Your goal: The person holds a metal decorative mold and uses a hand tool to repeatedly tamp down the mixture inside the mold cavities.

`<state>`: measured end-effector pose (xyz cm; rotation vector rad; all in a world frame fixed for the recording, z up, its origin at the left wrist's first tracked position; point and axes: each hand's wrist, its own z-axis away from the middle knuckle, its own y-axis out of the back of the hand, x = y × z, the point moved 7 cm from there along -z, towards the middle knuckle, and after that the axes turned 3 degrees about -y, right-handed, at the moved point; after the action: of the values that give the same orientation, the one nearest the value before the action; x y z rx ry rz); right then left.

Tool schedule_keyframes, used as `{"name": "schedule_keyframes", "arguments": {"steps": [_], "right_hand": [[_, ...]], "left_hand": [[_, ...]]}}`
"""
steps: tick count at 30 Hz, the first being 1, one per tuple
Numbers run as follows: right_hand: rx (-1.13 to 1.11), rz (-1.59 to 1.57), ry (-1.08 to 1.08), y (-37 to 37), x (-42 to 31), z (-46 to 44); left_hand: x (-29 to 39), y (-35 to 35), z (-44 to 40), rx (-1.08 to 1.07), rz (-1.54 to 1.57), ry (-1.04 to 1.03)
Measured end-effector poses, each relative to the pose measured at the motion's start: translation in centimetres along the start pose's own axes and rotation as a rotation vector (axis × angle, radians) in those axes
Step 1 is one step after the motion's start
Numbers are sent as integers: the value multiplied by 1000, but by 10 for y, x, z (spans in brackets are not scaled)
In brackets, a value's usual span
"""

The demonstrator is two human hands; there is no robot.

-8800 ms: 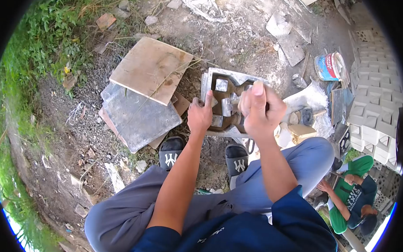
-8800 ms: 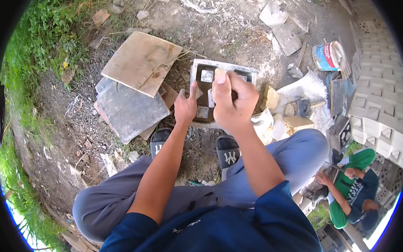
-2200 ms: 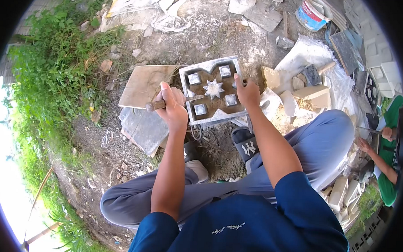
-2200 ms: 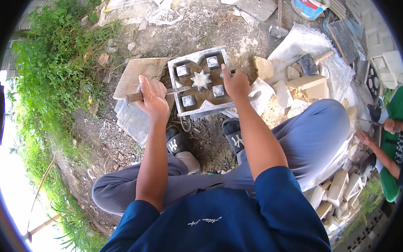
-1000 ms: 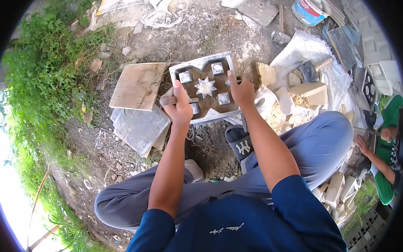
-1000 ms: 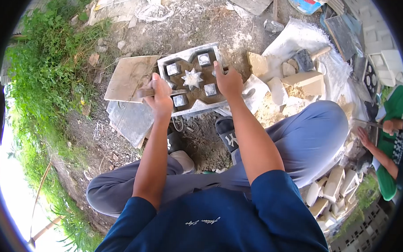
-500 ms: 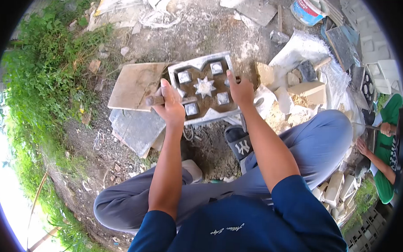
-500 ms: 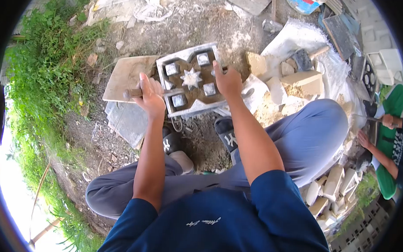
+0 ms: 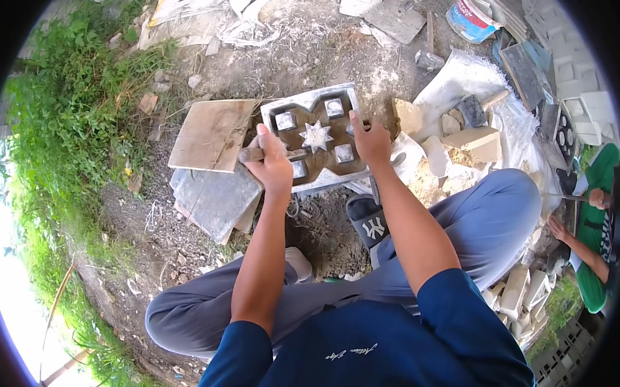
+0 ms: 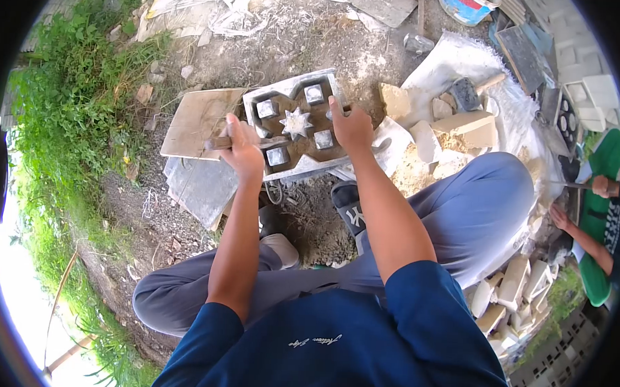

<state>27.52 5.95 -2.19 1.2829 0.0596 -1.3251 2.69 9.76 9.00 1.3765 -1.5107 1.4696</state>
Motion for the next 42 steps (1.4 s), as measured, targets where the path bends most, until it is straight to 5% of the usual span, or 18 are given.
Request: {"name": "schedule_keyframes", "arguments": {"steps": [24, 28, 32, 42], "right_hand": [[-10, -14, 3, 0, -1, 1], [-49, -6, -29, 0, 2, 1], [-4, -10, -4, 5, -5, 4], [-43, 21, -49, 2, 3, -1]], "left_hand": [[-14, -7, -1, -111, 42, 59], [-7, -3, 11, -178, -103, -108], [-9, -2, -4, -44, 53, 43], [5, -5, 0, 8, 102, 19]]}}
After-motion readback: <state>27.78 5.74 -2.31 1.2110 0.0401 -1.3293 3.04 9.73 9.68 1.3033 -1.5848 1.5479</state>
